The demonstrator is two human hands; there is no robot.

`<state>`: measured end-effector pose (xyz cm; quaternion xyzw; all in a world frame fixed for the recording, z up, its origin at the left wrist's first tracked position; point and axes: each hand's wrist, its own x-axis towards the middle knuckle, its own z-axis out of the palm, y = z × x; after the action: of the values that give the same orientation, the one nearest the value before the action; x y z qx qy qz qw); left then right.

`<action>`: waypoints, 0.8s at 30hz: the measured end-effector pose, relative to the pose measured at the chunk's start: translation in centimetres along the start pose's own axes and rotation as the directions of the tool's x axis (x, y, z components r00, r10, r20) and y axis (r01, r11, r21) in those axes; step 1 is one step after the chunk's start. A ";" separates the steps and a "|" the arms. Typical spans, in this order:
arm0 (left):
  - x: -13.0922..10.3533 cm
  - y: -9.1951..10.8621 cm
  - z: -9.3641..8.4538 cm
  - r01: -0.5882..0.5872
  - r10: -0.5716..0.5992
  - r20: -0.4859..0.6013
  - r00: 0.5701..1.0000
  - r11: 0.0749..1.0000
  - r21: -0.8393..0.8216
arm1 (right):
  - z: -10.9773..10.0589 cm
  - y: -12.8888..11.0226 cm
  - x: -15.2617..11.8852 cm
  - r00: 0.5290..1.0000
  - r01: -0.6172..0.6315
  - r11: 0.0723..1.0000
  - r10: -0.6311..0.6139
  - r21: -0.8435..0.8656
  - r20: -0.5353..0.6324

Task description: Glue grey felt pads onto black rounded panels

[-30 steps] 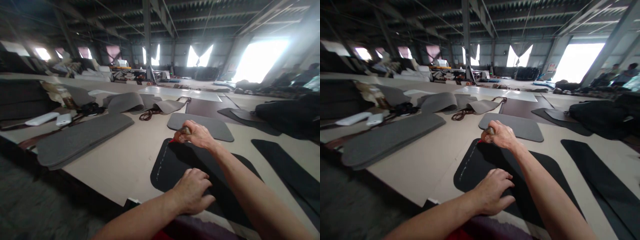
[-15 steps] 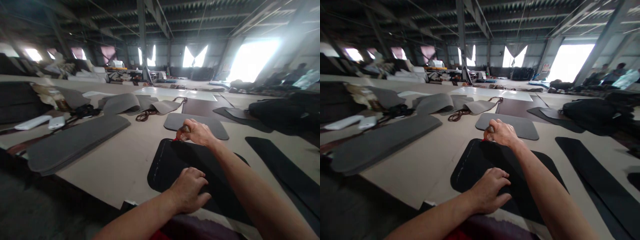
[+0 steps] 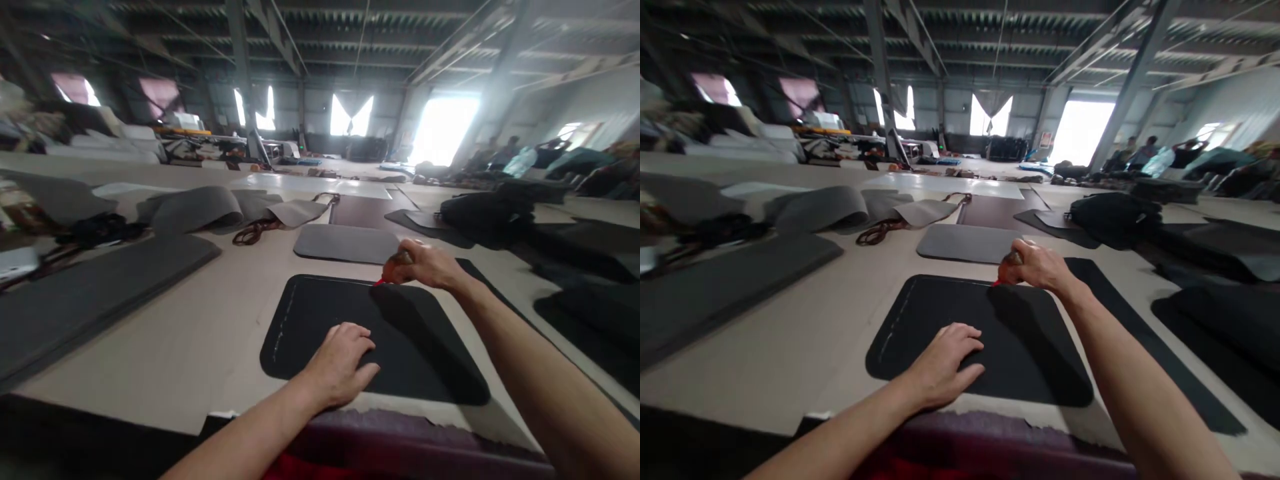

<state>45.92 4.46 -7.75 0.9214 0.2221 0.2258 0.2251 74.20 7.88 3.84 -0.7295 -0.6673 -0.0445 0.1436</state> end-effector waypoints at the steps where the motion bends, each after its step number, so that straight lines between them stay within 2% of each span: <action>1: 0.0 0.0 0.0 0.004 -0.004 0.001 1.000 1.000 -0.002 | -0.2 1.0 -0.6 0.999 -0.043 0.999 0.043 -0.023 0.002; 6: 0.2 0.3 -0.3 0.027 -0.027 0.017 0.999 1.000 0.000 | -1.3 5.2 -3.7 0.980 -0.198 0.977 0.199 -0.077 0.005; 13: 0.5 0.4 -0.2 0.043 -0.044 0.029 0.999 0.999 0.025 | -1.8 8.9 -6.3 0.957 -0.288 0.956 0.287 -0.048 -0.029; 18: 0.7 0.4 -0.1 0.047 -0.049 0.037 0.998 0.998 0.046 | -1.8 9.7 -7.9 0.953 -0.300 0.953 0.298 -0.036 -0.051; 24: 0.7 0.5 -0.2 0.041 -0.043 0.036 0.998 0.997 0.067 | -3.7 8.6 -11.8 0.944 -0.329 0.944 0.329 0.031 0.013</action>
<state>46.53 4.47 -7.14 0.9276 0.2443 0.1962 0.2034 81.91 -5.06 3.10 -0.8282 -0.5375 -0.0062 0.1586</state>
